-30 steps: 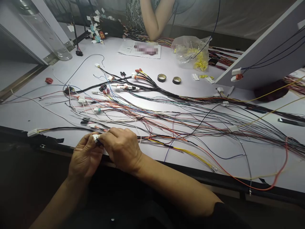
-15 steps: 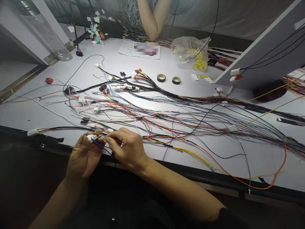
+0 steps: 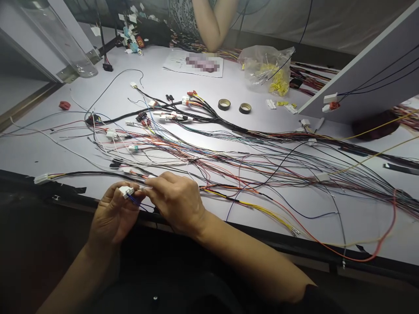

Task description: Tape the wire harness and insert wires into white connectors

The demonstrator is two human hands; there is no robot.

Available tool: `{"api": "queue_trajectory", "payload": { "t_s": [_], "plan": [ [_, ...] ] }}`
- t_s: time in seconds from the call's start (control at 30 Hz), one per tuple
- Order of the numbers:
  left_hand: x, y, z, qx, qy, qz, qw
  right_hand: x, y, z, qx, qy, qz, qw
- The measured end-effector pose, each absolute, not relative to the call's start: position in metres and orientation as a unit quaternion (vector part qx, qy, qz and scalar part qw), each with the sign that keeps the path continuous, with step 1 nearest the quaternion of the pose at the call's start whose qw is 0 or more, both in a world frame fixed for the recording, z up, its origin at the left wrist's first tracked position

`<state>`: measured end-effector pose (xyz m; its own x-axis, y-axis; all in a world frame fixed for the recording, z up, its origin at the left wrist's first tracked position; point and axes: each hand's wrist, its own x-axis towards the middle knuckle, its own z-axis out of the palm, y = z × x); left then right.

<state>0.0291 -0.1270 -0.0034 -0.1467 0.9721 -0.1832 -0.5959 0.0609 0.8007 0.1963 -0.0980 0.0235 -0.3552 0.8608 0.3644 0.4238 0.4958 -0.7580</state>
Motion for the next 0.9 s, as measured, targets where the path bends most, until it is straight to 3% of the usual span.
{"api": "queue_trajectory", "payload": {
  "t_s": [0.27,0.9],
  "plan": [
    [0.030,-0.130,-0.002,0.245,0.411,0.635,0.606,0.197,-0.098,0.017,-0.391,-0.815,0.170,0.392],
    [0.034,-0.128,0.010,0.133,0.411,0.658,0.617,0.195,-0.116,0.028,-0.403,-0.730,0.296,0.466]
  ]
}}
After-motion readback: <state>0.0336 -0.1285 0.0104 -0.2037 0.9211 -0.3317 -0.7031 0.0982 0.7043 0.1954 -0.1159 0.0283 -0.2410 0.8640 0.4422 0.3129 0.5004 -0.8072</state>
